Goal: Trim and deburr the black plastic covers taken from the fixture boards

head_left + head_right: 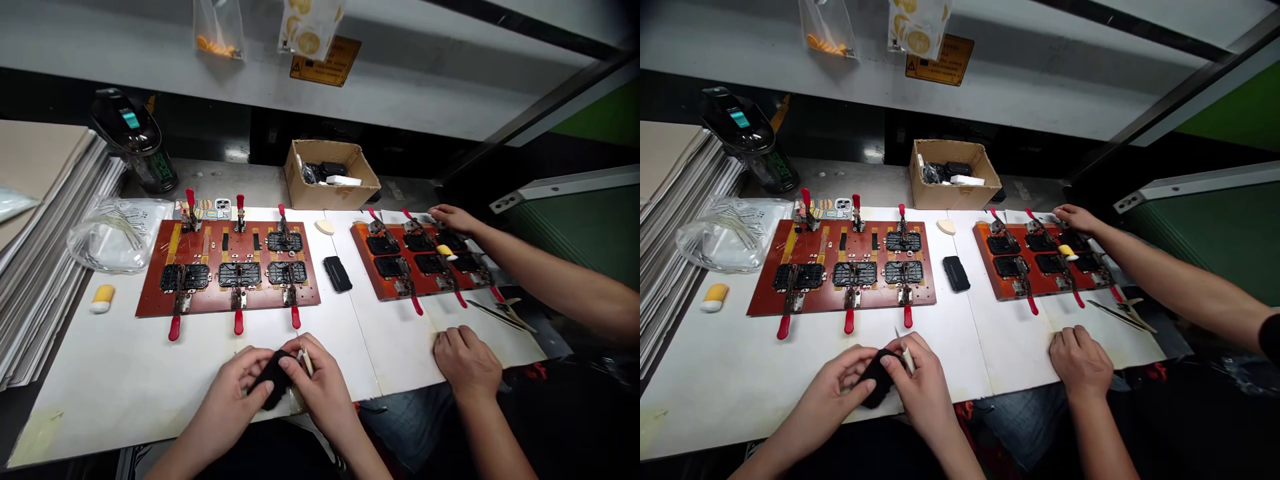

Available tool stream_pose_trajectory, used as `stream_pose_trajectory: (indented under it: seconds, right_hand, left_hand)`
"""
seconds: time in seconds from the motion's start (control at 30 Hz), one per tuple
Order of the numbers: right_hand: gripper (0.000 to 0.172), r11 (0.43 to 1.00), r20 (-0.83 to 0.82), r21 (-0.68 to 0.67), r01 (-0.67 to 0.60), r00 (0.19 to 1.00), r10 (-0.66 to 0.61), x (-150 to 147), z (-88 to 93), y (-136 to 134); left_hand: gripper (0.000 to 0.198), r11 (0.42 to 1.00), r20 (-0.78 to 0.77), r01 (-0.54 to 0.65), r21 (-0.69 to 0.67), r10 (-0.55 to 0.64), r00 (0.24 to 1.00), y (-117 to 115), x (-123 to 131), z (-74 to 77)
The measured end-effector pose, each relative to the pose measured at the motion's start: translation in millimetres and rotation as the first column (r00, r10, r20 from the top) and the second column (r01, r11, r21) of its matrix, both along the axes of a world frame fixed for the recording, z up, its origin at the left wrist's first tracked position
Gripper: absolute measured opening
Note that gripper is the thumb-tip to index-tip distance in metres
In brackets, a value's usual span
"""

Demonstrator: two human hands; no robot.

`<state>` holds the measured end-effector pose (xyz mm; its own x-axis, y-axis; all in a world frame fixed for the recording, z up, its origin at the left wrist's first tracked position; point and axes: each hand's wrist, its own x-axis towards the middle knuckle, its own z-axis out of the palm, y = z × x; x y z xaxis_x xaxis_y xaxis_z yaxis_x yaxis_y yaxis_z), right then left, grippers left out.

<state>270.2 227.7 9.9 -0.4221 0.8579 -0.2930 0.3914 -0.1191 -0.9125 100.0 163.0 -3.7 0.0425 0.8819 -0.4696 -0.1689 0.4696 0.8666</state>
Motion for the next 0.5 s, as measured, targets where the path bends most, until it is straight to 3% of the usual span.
stream_pose_trajectory:
  seconds: [0.07,0.13,0.2,0.3,0.37,0.5]
  right_hand:
    - [0.01,0.993,0.023,0.017,-0.121,0.992,0.12,-2,6.1,1]
    - [0.008,0.982,0.029,0.017,-0.189,0.982,0.189,-3,10.0,1]
    - [0.014,0.986,0.025,0.038,-0.165,0.986,0.164,-2,10.3,2]
    - [0.026,0.996,0.032,0.085,0.0,0.999,-0.003,6,6.1,4]
    - [0.033,0.995,0.034,0.043,0.092,0.995,-0.093,10,3.6,3]
    - [0.041,0.993,-0.009,-0.115,0.021,1.0,-0.022,5,4.9,-11]
  left_hand:
    - [0.021,0.99,0.045,0.139,0.029,-0.14,0.989,2,4,2.6]
    - [0.024,0.983,0.049,0.169,0.072,-0.173,0.984,5,7,5.0]
    - [0.027,0.986,0.003,0.127,0.111,-0.128,0.992,7,9,5.0]
    - [0.026,0.991,-0.132,0.024,0.134,-0.006,0.991,8,8,1.1]
    - [0.025,0.992,-0.18,-0.039,0.122,0.061,0.982,8,6,-1.5]
    - [0.025,0.987,-0.178,-0.104,0.126,0.126,0.976,7,5,-1.5]
